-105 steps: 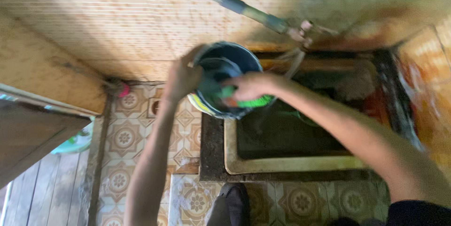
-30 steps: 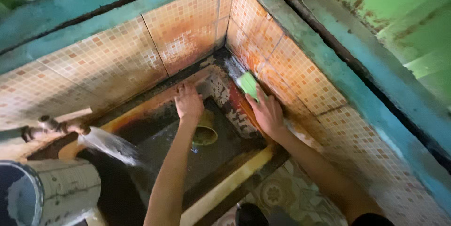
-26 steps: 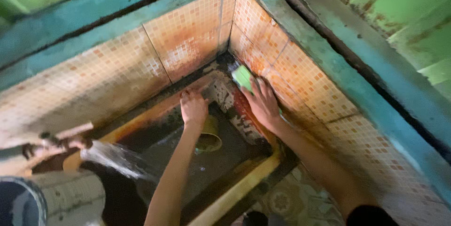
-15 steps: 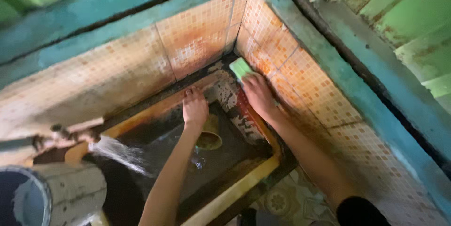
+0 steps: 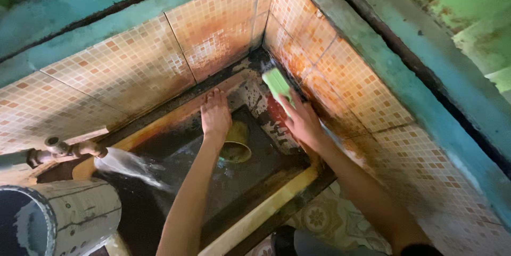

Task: The person cleans the edges and tiled walls of a basin using a green sponge, occasionally dipping the sponge into a blue bucket of soapy water and rinsing areas with a running faucet.

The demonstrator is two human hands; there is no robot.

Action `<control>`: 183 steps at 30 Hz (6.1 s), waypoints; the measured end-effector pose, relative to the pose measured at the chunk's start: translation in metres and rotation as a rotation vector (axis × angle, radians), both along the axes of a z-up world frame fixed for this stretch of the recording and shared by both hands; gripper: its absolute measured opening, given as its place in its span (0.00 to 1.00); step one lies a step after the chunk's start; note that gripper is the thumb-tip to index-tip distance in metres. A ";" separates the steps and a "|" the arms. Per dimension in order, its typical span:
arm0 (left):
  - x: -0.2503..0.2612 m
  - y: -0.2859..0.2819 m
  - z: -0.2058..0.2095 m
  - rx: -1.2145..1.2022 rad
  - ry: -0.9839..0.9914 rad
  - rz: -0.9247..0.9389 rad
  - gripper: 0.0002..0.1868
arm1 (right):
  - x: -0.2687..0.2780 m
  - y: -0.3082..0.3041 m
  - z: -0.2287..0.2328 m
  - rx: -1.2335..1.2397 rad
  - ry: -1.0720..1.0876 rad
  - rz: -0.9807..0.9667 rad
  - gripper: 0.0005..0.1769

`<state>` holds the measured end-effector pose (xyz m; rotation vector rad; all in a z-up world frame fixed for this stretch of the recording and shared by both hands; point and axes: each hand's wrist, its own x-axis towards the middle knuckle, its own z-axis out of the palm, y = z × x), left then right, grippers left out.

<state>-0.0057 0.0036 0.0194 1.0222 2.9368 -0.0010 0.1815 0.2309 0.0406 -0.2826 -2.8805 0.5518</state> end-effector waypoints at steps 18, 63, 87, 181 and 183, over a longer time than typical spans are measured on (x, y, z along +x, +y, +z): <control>0.012 0.013 -0.013 -0.028 0.091 0.043 0.34 | -0.052 -0.012 0.014 0.088 -0.033 0.013 0.37; -0.031 -0.070 0.010 -0.238 -0.425 0.143 0.39 | -0.119 -0.118 0.054 -0.122 -0.292 0.128 0.38; -0.102 0.018 0.207 0.140 0.493 0.125 0.59 | -0.199 -0.021 0.050 -0.233 0.538 -0.300 0.62; -0.097 0.019 0.203 0.027 0.609 0.166 0.55 | -0.187 -0.013 0.121 0.285 0.531 -0.342 0.65; -0.095 0.019 0.204 0.123 0.485 0.143 0.55 | -0.202 -0.006 0.147 -0.016 0.320 -0.401 0.61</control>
